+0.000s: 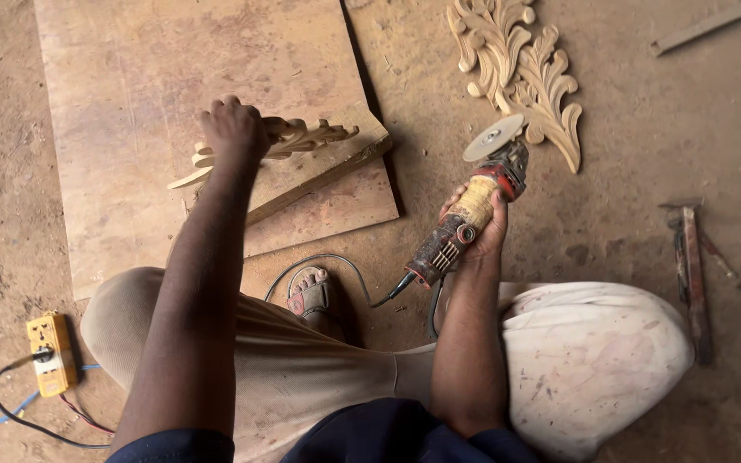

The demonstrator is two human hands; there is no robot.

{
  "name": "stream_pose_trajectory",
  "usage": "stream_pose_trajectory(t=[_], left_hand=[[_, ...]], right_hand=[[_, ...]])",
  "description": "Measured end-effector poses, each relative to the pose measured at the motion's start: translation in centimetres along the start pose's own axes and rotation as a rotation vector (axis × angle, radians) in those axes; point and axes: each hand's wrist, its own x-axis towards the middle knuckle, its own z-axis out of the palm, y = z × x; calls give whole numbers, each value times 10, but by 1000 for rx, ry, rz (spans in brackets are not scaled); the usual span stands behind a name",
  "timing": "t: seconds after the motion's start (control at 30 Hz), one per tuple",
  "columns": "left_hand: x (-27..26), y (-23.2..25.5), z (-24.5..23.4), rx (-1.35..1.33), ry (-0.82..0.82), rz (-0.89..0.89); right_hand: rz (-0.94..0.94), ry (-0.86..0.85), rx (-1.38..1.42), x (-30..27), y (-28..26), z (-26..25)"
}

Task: The person uses an angle grinder to shape and smooth a decorative wooden piece. They hold the piece with one hand and guide the grinder along its edges and curves, repeatedly repositioning the piece to access different areas.

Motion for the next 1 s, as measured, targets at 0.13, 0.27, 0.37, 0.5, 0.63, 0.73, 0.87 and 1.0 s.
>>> stream_pose_trajectory(t=[0.13, 0.27, 0.37, 0.5, 0.63, 0.73, 0.87, 1.0], left_hand=[[-4, -30, 4, -625, 84, 54], [-4, -47, -3, -1506, 236, 163], [-9, -50, -41, -1358, 419, 65], [-34, -27, -105, -1146, 668, 329], [-62, 15, -140, -1025, 705, 335], [-79, 38, -150, -1019, 646, 321], [-88, 53, -152, -967, 672, 349], [-89, 64, -150, -928, 690, 383]], right_hand=[[8, 41, -50, -5, 14, 23], [1, 162, -291, -13, 25, 40], [-50, 188, -506, -4, 41, 60], [-170, 114, -871, -3, 65, 92], [-344, 219, -1368, -1, 89, 116], [-196, 347, -1584, -4, 97, 125], [-131, 368, -1631, -5, 99, 135], [-85, 392, -1664, -5, 96, 146]])
